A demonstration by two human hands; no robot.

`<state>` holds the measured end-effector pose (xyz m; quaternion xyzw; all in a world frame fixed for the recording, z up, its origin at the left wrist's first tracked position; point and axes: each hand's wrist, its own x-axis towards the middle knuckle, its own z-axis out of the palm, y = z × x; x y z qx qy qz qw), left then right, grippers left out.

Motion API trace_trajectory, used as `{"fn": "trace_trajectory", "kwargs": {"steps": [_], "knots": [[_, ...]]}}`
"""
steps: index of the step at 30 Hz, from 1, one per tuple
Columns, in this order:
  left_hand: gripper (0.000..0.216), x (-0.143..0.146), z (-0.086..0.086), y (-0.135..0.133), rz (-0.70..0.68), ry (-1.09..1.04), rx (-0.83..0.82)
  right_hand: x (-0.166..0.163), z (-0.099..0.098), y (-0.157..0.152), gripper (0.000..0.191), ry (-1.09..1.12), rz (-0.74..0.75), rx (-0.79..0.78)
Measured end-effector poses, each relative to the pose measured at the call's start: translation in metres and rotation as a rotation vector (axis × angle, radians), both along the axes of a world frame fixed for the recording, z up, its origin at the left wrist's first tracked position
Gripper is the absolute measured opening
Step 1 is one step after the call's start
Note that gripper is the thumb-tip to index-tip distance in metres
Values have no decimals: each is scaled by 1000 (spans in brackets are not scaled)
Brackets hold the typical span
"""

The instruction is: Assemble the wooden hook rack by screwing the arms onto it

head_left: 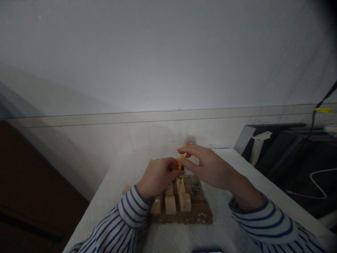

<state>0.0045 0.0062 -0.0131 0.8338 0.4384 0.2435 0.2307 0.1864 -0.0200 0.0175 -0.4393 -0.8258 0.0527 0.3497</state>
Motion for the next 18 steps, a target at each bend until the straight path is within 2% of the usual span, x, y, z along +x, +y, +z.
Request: {"fn": "trace_trajectory", "kwargs": {"steps": [6, 18], "knots": [[21, -1, 0, 2, -6, -25, -11, -1, 2, 0, 24, -14, 82, -38], [26, -2, 6, -3, -108, 32, -17, 2, 4, 1, 16, -72, 33, -7]]}}
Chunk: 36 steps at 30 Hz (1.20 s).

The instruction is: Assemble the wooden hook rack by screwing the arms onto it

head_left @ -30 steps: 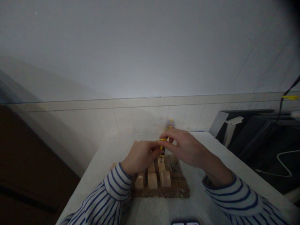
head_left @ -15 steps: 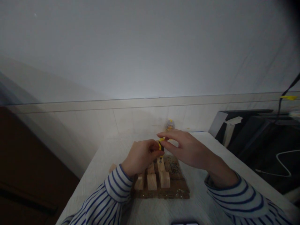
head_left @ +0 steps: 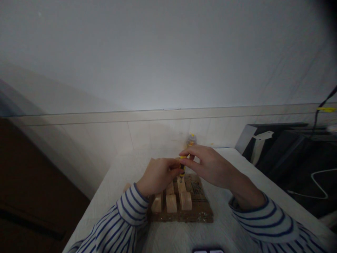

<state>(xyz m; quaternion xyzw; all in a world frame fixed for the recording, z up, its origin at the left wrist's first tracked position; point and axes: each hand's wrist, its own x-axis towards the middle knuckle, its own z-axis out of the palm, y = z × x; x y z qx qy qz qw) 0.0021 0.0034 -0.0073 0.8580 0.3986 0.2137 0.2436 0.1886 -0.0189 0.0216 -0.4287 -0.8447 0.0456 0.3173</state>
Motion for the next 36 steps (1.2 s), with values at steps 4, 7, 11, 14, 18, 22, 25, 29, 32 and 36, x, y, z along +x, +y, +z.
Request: {"fn": "trace_trajectory", "kwargs": {"steps": [4, 7, 11, 14, 18, 22, 25, 29, 32, 36], "knots": [[27, 0, -2, 0, -22, -4, -1, 0, 1, 0, 14, -6, -20, -40], [27, 0, -3, 0, -38, -12, -10, 1, 2, -1, 14, -8, -28, -52], [27, 1, -2, 0, -42, -15, -2, 1, 2, -1, 14, -5, -24, -49], [26, 1, -1, -1, -27, -21, 0, 0, 2, -1, 14, -10, -20, -43], [26, 1, -1, -2, -3, -18, 8, 0, 3, -1, 15, -15, -29, -42], [25, 3, -1, -1, 46, -10, 22, -2, 3, 0, 17, -14, -37, -33], [25, 4, -1, 0, 88, 7, 10, -6, 1, 0, 16, 6, -57, -40], [26, 4, -1, 2, 84, 1, -8, -9, -5, 2, 15, 62, -70, -67], [25, 3, -1, 2, 65, -16, -16, -9, -8, 2, 22, 127, -76, -76], [26, 3, 2, 0, 66, 22, -29, -9, -7, 0, 27, 171, -26, -92]]}}
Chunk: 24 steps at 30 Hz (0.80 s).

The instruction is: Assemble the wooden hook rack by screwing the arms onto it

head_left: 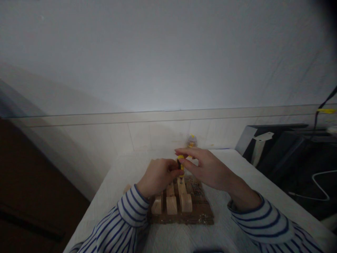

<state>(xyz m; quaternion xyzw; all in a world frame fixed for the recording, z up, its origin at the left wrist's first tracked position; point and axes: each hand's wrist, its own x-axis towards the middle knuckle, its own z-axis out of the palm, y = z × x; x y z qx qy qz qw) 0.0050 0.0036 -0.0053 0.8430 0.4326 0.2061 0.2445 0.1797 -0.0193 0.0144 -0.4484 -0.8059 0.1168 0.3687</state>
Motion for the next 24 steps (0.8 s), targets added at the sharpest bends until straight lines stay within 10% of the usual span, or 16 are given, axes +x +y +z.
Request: {"fn": "trace_trajectory", "kwargs": {"steps": [24], "knots": [[25, -5, -1, -1, -67, -15, 13, -1, 1, 4, 10, -94, -40, 60]]}}
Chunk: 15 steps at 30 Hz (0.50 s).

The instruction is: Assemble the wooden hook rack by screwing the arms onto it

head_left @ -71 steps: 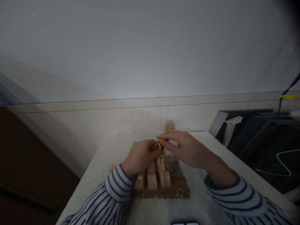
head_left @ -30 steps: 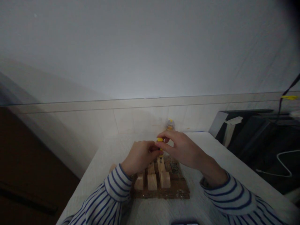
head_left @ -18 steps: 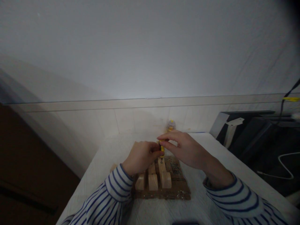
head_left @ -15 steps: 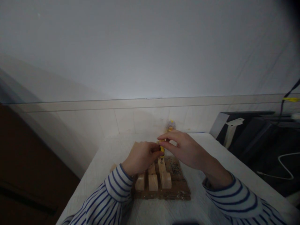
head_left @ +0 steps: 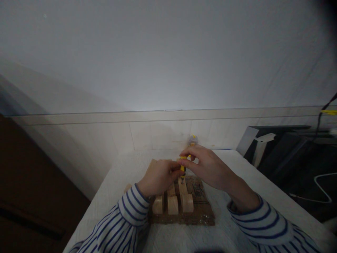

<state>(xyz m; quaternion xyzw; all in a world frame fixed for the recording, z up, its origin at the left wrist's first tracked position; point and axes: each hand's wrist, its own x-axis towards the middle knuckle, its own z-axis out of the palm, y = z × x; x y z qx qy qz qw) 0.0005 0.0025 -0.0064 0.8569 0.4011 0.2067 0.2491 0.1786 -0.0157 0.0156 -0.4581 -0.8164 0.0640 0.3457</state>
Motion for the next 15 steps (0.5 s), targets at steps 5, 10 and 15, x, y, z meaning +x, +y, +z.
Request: {"fn": "trace_trajectory", "kwargs": {"steps": [5, 10, 15], "knots": [[26, 0, -1, 0, -18, -13, -3, 0, 1, -1, 8, -2, 6, 10], [26, 1, -5, 2, 36, -12, 20, 0, 2, -1, 9, -14, 1, -3], [33, 3, -11, 4, 103, -96, 26, -1, 0, 0, 10, -10, -16, 0]]}}
